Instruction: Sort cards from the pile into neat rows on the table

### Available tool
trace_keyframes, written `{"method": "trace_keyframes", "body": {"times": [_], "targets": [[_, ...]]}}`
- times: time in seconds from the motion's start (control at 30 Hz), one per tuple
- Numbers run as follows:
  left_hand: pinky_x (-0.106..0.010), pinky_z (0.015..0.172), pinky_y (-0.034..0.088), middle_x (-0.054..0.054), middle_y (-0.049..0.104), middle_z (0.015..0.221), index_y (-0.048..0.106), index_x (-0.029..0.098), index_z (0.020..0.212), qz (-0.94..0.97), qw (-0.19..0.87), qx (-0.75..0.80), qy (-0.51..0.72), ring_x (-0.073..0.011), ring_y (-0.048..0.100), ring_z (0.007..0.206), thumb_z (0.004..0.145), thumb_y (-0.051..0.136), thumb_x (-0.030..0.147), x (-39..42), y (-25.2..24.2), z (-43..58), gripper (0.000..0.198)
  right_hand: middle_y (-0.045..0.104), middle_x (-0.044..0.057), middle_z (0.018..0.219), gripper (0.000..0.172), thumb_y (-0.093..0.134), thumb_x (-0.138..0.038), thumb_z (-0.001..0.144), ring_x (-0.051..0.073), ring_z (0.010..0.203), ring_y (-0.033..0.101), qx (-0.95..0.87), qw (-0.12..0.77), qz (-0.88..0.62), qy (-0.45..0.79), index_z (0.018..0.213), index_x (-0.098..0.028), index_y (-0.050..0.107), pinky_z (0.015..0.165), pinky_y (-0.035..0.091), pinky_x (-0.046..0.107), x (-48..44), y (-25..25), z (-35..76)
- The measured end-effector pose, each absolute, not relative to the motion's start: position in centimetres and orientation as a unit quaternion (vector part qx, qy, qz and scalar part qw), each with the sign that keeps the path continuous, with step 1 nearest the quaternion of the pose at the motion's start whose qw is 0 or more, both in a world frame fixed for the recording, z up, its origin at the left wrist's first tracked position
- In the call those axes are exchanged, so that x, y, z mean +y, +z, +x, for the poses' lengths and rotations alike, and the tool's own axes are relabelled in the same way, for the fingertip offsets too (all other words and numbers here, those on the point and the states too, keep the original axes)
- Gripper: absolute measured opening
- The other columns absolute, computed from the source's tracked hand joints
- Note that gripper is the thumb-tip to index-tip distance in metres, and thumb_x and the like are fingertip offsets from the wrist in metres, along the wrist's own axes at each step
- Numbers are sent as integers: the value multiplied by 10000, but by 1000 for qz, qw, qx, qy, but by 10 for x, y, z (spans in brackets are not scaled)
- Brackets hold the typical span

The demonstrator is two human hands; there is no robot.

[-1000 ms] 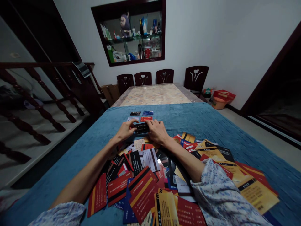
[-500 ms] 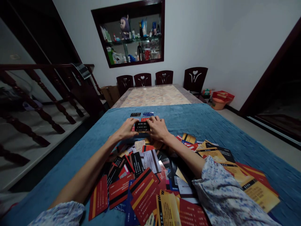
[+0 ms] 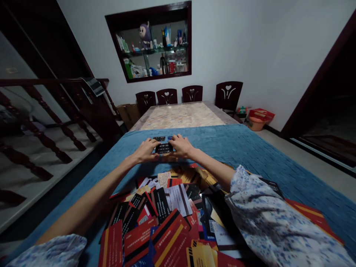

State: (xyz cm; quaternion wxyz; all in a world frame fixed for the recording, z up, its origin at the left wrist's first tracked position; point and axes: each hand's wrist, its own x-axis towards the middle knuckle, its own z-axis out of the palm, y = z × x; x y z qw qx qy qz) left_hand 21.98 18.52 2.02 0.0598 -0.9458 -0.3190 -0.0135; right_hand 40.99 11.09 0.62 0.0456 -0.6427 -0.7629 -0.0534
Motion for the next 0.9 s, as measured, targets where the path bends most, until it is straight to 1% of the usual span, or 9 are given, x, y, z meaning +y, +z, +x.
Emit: {"method": "trace_keyframes", "body": {"times": [0.13, 0.23, 0.33, 0.43, 0.53, 0.6, 0.77, 0.9], "targets": [[-468, 960, 456, -125, 596, 1327, 602, 186, 1272, -942, 68, -328, -9, -329, 492, 1201, 815, 608, 240, 202, 19, 220, 460, 540, 162, 1283, 428, 644, -411, 865, 324, 1170, 452, -767, 30, -639, -43, 1235, -197, 625, 847, 448, 405, 129, 13, 408], [-491, 968, 448, -127, 593, 1337, 611, 194, 1265, -939, 73, -335, -5, -340, 488, 1211, 826, 604, 236, 217, 16, 221, 441, 543, 163, 1289, 429, 633, -443, 866, 333, 1189, 446, -766, 27, -641, -36, 1221, -203, 640, 869, 455, 418, 143, 15, 407], [-505, 972, 444, -132, 604, 1311, 623, 201, 1254, -936, 68, -345, 2, -348, 492, 1213, 827, 619, 236, 230, 16, 225, 428, 550, 167, 1283, 443, 637, -474, 855, 341, 1193, 450, -763, 24, -646, -35, 1200, -197, 657, 885, 460, 426, 159, 15, 407], [-500, 966, 451, -133, 617, 1271, 634, 204, 1239, -934, 61, -352, 2, -347, 510, 1204, 830, 611, 228, 243, 16, 229, 411, 551, 167, 1291, 416, 647, -432, 842, 347, 1206, 447, -756, 18, -653, -35, 1184, -197, 671, 881, 464, 417, 176, 14, 407], [-477, 956, 465, -130, 617, 1270, 650, 196, 1213, -932, 56, -359, 4, -352, 524, 1200, 822, 606, 231, 260, 15, 233, 394, 553, 158, 1303, 378, 631, -372, 840, 350, 1219, 442, -751, 13, -659, -33, 1174, -202, 682, 870, 469, 405, 191, 15, 407], [-452, 952, 472, -123, 615, 1280, 654, 192, 1202, -932, 48, -360, 2, -349, 528, 1204, 805, 619, 233, 273, 13, 235, 400, 551, 160, 1313, 389, 623, -353, 836, 353, 1217, 444, -749, 9, -661, -31, 1187, -195, 679, 867, 471, 407, 199, 16, 406], [-350, 905, 499, -93, 658, 1177, 671, 177, 1163, -934, 46, -354, -2, -288, 591, 1111, 772, 619, 218, 307, 6, 238, 396, 551, 175, 1321, 432, 610, -358, 838, 364, 1225, 443, -741, 0, -672, -23, 1225, -175, 666, 891, 462, 429, 217, 17, 401], [-316, 888, 507, -83, 671, 1112, 689, 158, 1129, -937, 44, -347, -6, -268, 616, 1049, 730, 649, 225, 330, -5, 242, 406, 554, 186, 1325, 444, 603, -359, 844, 371, 1249, 431, -729, -1, -684, -15, 1244, -175, 658, 913, 451, 452, 231, 11, 400]]}}
